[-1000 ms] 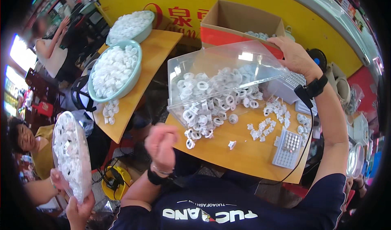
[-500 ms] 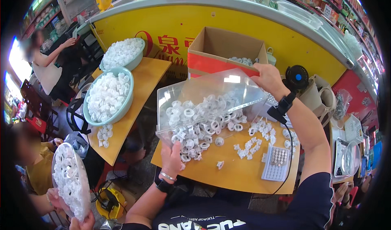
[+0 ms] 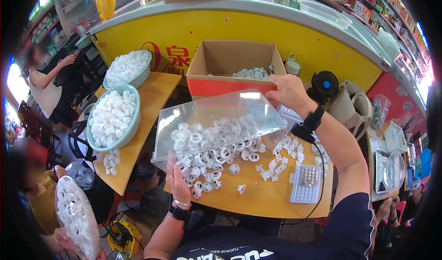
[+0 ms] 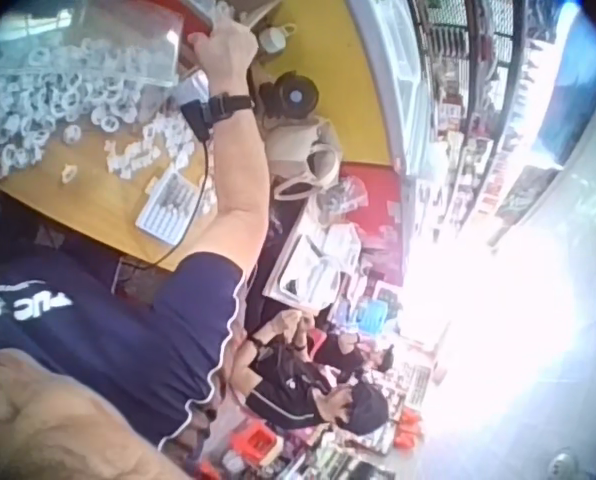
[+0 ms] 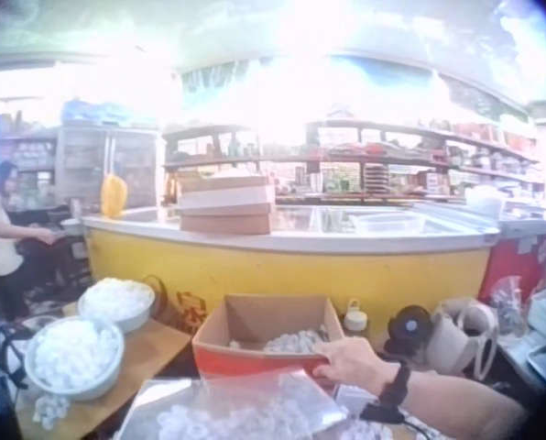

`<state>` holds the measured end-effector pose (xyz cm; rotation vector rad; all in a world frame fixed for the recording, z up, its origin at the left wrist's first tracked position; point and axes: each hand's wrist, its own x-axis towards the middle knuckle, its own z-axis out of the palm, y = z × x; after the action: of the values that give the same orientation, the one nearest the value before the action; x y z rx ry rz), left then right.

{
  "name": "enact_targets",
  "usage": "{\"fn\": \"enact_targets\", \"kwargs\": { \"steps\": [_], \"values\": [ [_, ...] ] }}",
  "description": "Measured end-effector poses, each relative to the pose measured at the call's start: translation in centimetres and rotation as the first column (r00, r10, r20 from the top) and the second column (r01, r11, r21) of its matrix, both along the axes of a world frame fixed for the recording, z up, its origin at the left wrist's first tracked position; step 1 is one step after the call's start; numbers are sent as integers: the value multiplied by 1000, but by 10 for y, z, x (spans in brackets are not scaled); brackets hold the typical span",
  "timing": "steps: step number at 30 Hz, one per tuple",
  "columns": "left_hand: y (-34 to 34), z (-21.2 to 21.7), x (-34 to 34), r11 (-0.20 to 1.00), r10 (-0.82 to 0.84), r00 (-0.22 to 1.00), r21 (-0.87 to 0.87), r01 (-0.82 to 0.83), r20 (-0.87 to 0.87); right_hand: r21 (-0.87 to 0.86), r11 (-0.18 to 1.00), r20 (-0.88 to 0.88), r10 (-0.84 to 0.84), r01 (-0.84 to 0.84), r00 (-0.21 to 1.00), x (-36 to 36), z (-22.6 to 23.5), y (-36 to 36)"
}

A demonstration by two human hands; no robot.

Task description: Assembling small white plastic components and placing them into a tray.

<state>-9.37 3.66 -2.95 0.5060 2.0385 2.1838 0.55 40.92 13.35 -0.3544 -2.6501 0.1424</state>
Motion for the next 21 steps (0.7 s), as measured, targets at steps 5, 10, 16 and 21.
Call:
{"fn": "enact_targets", "kwargs": {
  "steps": [5, 10, 16, 21],
  "values": [
    [-1, -9, 1, 997, 66, 996, -29, -68, -53, -45, 999, -64, -17, 15, 998, 10, 22, -6],
    [-2, -13, 1, 998, 64, 998, 29, -64, -1, -52, 997, -63, -60, 56, 996, 23, 51, -15],
    [-2, -17, -2, 995, 93, 995, 40, -92, -45, -51, 997, -121, -65, 59, 990, 39, 74, -22],
    [0, -14, 0, 994, 48, 997, 98, -53, 52, -51, 993, -158, -116, 109, 981, 51, 95, -26]
  ]
}}
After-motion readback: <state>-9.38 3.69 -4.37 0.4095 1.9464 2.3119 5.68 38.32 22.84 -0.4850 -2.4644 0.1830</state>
